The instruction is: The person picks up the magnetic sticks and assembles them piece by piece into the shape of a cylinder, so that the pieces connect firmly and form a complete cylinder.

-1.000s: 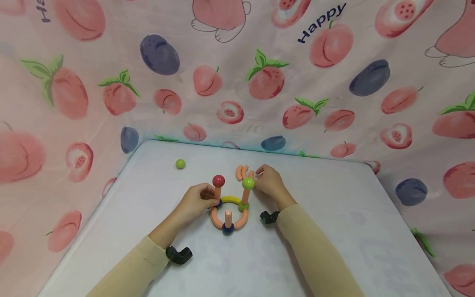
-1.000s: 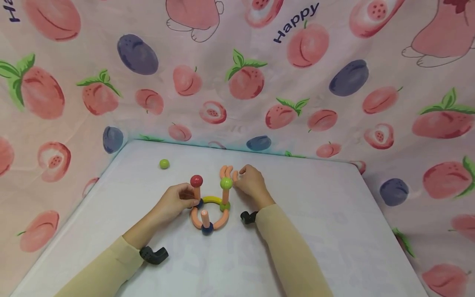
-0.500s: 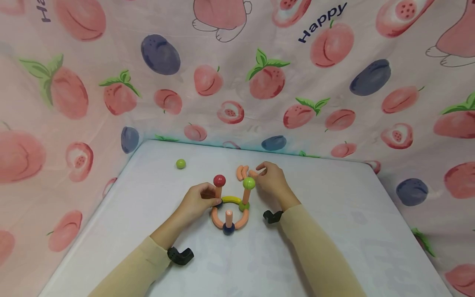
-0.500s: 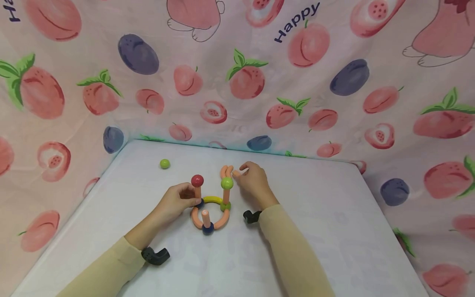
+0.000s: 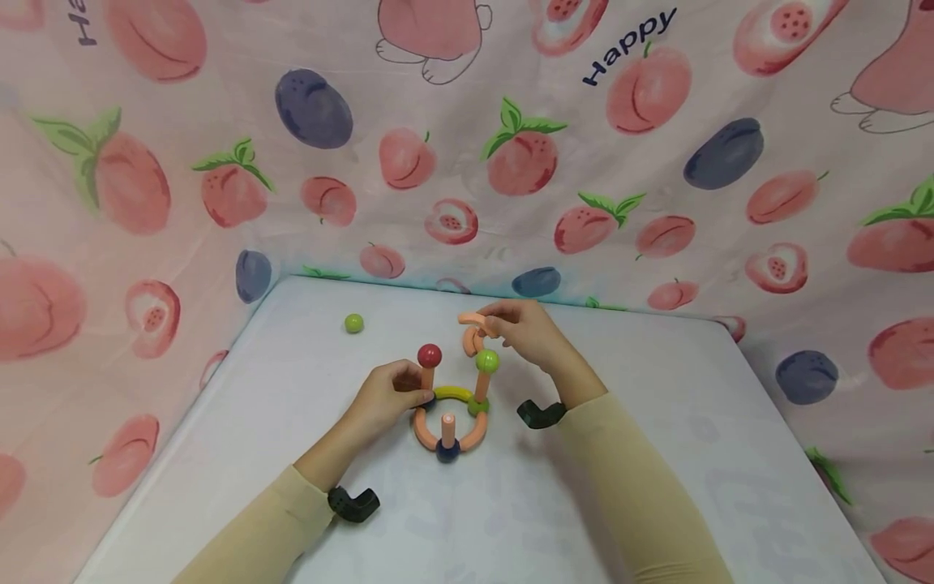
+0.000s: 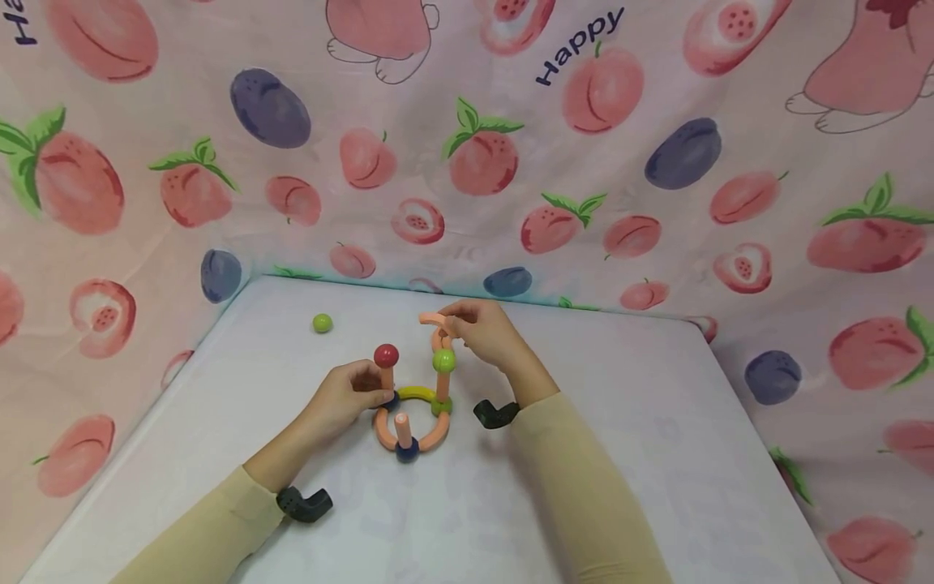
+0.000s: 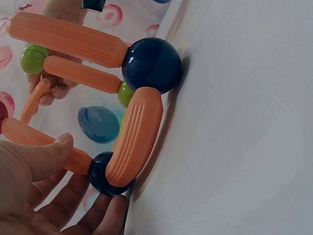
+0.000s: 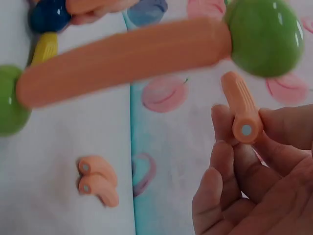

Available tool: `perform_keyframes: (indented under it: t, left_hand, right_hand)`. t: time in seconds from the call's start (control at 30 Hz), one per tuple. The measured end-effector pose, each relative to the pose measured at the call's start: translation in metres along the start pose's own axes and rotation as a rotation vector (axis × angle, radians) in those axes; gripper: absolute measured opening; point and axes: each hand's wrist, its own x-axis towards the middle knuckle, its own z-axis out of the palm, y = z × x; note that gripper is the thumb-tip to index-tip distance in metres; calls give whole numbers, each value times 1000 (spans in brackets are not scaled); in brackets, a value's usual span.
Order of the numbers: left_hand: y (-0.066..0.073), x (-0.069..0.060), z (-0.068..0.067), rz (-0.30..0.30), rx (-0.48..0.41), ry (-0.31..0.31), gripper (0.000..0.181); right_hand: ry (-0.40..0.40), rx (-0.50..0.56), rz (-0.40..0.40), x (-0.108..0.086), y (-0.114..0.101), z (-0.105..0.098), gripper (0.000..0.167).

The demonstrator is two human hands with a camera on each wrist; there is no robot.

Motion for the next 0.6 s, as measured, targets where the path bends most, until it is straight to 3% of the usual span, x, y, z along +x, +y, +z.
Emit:
perform_keyframes:
  t: [0.37,0.6]
  left_hand:
    - [-3,1,0,14,-13,1,18]
    - [0,0,1,-2,-23,3,18]
  right_hand:
    - [-178,190,-52,4,-10,18,28]
    - [-218,204,-46,0,-13,18,30]
